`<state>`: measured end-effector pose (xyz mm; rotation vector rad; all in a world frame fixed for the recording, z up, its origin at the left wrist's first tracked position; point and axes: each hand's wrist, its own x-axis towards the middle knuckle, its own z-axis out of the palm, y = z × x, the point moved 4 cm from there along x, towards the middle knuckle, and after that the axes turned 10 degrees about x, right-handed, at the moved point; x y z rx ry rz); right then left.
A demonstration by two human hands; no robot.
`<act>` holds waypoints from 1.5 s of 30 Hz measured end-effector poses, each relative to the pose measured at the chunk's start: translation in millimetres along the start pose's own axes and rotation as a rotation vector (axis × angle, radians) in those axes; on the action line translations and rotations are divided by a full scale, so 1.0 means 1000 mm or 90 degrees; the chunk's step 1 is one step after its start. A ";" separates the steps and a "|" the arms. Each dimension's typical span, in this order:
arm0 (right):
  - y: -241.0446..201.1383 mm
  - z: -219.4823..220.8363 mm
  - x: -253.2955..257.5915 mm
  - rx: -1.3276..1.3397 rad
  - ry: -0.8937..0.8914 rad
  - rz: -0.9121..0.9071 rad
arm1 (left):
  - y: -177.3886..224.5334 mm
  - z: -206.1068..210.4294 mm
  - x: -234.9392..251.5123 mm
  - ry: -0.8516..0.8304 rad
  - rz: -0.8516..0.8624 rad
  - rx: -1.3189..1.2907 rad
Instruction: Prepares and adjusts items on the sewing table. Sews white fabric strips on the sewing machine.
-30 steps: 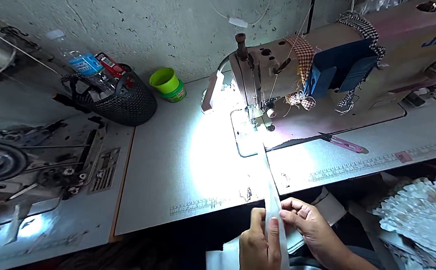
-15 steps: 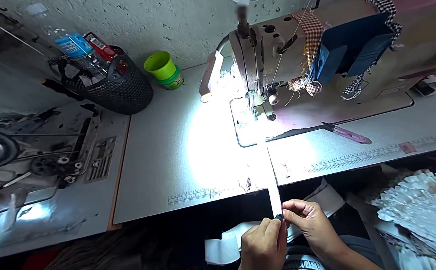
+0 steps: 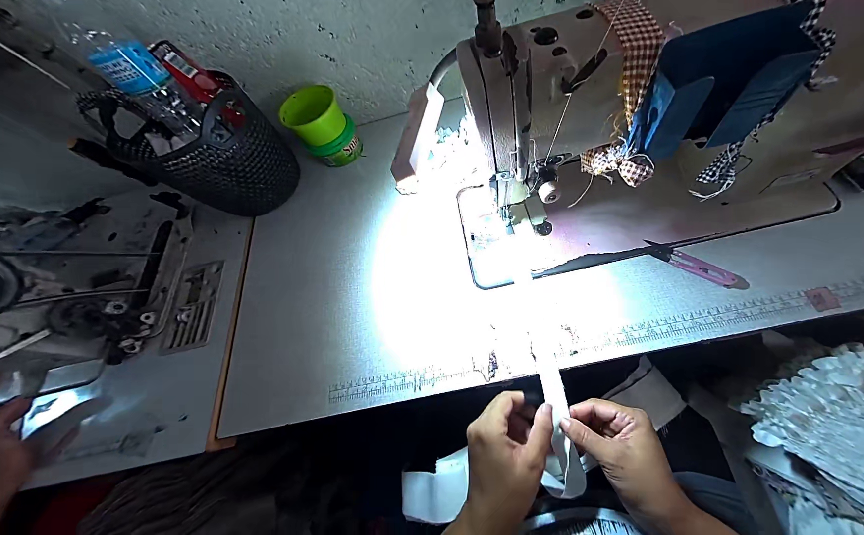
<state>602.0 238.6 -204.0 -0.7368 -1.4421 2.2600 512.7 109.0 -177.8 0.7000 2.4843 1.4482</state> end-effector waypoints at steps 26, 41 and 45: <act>-0.022 0.007 0.031 -0.576 -0.391 -0.721 | 0.007 -0.030 0.197 -0.102 0.157 0.250; -0.019 0.011 0.031 -0.546 -0.354 -0.684 | 0.013 -0.026 0.268 -0.134 0.331 0.380; -0.018 0.012 0.029 -0.546 -0.344 -0.686 | 0.010 -0.034 0.275 -0.055 0.321 0.308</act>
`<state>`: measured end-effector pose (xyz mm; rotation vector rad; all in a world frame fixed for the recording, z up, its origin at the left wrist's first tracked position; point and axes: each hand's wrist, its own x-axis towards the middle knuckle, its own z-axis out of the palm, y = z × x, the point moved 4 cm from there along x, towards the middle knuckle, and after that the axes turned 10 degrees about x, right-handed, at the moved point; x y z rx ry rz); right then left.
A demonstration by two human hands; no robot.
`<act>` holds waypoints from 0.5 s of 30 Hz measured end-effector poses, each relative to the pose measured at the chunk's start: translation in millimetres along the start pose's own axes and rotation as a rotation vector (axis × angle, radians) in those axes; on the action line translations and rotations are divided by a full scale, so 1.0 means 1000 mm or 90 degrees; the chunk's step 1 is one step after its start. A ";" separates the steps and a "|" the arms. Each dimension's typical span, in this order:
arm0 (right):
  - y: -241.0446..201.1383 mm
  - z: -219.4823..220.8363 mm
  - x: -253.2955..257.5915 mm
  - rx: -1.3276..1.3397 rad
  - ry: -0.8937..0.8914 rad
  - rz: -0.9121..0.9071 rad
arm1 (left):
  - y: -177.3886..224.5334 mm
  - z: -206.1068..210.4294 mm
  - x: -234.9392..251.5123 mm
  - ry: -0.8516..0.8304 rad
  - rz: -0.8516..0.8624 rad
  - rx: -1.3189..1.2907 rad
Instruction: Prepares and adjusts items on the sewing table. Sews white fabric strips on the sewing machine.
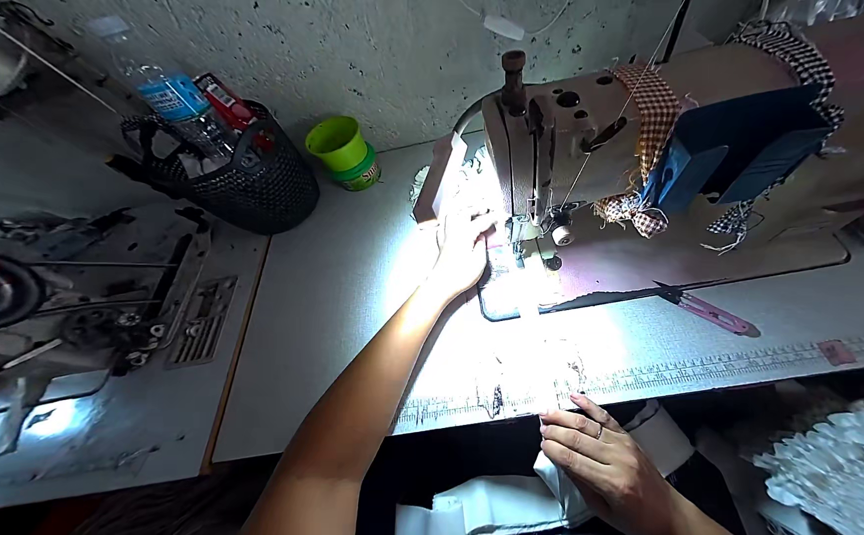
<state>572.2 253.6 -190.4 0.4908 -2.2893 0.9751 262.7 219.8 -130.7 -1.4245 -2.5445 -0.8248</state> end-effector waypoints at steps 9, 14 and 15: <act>-0.001 0.001 -0.001 0.002 0.008 0.006 | 0.009 0.006 -0.015 -0.038 -0.022 -0.021; -0.002 0.002 -0.003 -0.008 0.045 0.030 | 0.008 0.009 -0.015 -0.049 -0.030 -0.028; -0.001 0.003 -0.002 -0.011 0.058 0.040 | 0.005 0.010 -0.015 -0.049 -0.033 -0.037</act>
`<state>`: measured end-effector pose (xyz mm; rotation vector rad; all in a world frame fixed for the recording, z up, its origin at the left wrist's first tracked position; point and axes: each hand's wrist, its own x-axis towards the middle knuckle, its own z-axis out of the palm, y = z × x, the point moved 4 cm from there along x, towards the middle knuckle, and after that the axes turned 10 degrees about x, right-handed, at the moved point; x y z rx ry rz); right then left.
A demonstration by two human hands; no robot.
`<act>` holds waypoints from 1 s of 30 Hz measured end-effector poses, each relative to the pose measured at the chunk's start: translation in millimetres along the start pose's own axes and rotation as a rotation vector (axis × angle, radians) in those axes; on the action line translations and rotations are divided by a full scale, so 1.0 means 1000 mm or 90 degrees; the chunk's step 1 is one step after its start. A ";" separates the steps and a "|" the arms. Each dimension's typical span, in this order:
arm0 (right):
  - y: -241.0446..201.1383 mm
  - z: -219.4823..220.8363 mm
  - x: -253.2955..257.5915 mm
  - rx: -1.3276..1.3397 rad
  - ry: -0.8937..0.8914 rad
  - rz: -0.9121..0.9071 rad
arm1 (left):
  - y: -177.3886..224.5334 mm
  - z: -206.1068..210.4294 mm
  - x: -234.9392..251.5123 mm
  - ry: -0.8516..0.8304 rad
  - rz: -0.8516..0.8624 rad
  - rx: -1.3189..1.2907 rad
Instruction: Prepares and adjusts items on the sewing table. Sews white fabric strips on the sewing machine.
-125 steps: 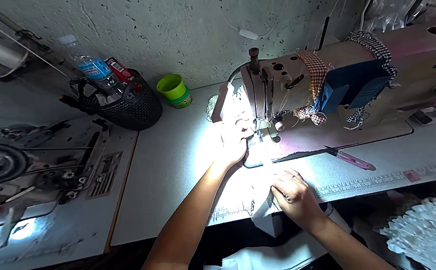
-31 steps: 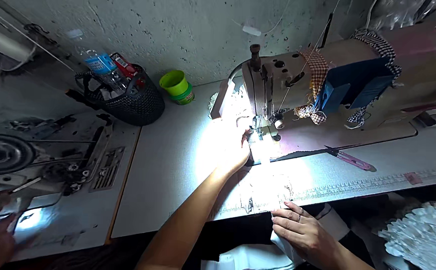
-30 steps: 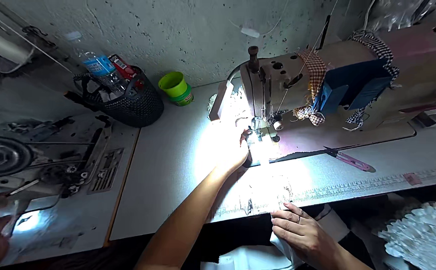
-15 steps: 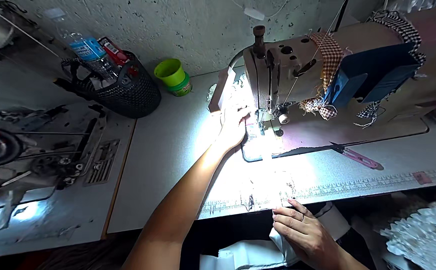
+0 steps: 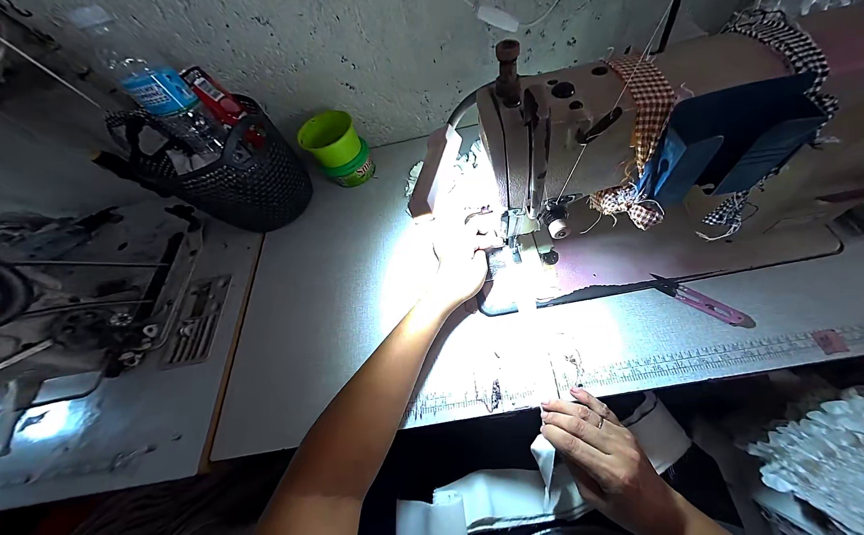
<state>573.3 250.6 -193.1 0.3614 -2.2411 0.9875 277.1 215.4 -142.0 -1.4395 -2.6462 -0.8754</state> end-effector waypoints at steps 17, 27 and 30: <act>0.054 0.009 0.097 -0.092 0.048 0.169 | 0.008 -0.004 -0.004 -0.042 -0.042 0.030; 0.080 0.014 0.125 -0.072 0.065 0.179 | 0.003 -0.001 -0.001 -0.032 -0.010 0.067; 0.074 0.009 0.113 -0.072 0.059 0.216 | 0.006 0.003 -0.017 -0.053 -0.032 0.062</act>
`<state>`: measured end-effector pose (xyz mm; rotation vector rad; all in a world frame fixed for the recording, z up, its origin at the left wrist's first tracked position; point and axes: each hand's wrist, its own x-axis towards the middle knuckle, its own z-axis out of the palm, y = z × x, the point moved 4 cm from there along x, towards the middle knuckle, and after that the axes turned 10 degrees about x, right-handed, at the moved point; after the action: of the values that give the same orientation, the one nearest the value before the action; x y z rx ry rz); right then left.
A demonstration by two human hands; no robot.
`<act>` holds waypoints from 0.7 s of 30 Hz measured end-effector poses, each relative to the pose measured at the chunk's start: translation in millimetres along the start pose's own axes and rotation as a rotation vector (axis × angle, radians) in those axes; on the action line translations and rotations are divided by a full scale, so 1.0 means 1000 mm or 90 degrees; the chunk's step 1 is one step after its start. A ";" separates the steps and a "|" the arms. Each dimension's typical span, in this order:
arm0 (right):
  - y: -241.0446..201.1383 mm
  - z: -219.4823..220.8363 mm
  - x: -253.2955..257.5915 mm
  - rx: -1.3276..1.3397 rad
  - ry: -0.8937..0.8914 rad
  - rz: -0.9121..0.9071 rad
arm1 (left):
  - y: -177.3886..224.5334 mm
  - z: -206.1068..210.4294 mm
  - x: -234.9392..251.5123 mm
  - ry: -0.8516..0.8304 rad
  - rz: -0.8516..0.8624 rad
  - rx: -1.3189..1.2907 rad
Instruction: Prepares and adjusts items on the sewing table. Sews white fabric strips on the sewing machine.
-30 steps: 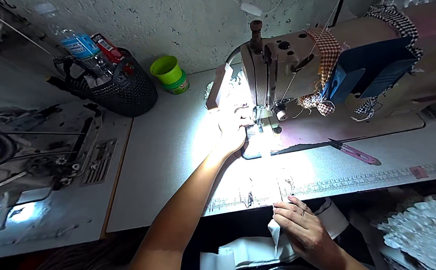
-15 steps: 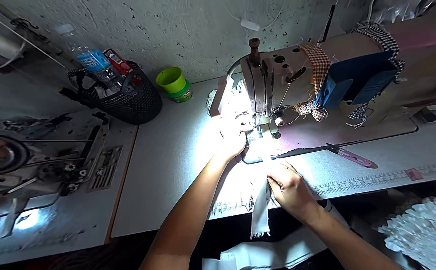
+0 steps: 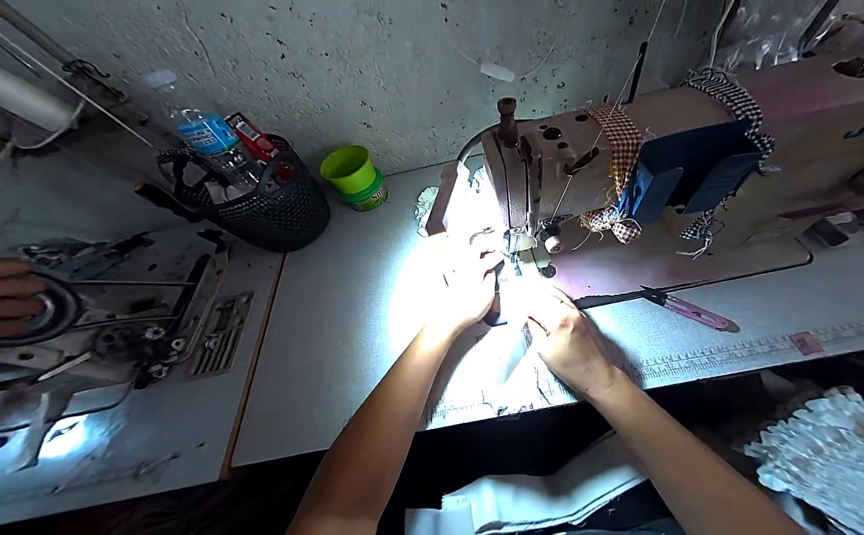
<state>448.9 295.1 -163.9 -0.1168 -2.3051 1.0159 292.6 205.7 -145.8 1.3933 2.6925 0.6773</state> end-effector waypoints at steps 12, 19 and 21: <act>-0.042 -0.030 -0.115 0.073 0.040 -0.037 | 0.099 0.013 -0.172 0.244 -0.253 -0.489; -0.034 -0.029 -0.115 0.128 0.061 -0.087 | 0.111 0.012 -0.184 0.325 -0.100 -0.230; -0.033 -0.028 -0.118 0.146 0.076 -0.086 | 0.115 0.017 -0.189 0.357 -0.043 -0.161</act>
<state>565.9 253.1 -185.3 0.0682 -2.0447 1.1620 497.7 120.7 -147.0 1.1770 2.8698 1.5378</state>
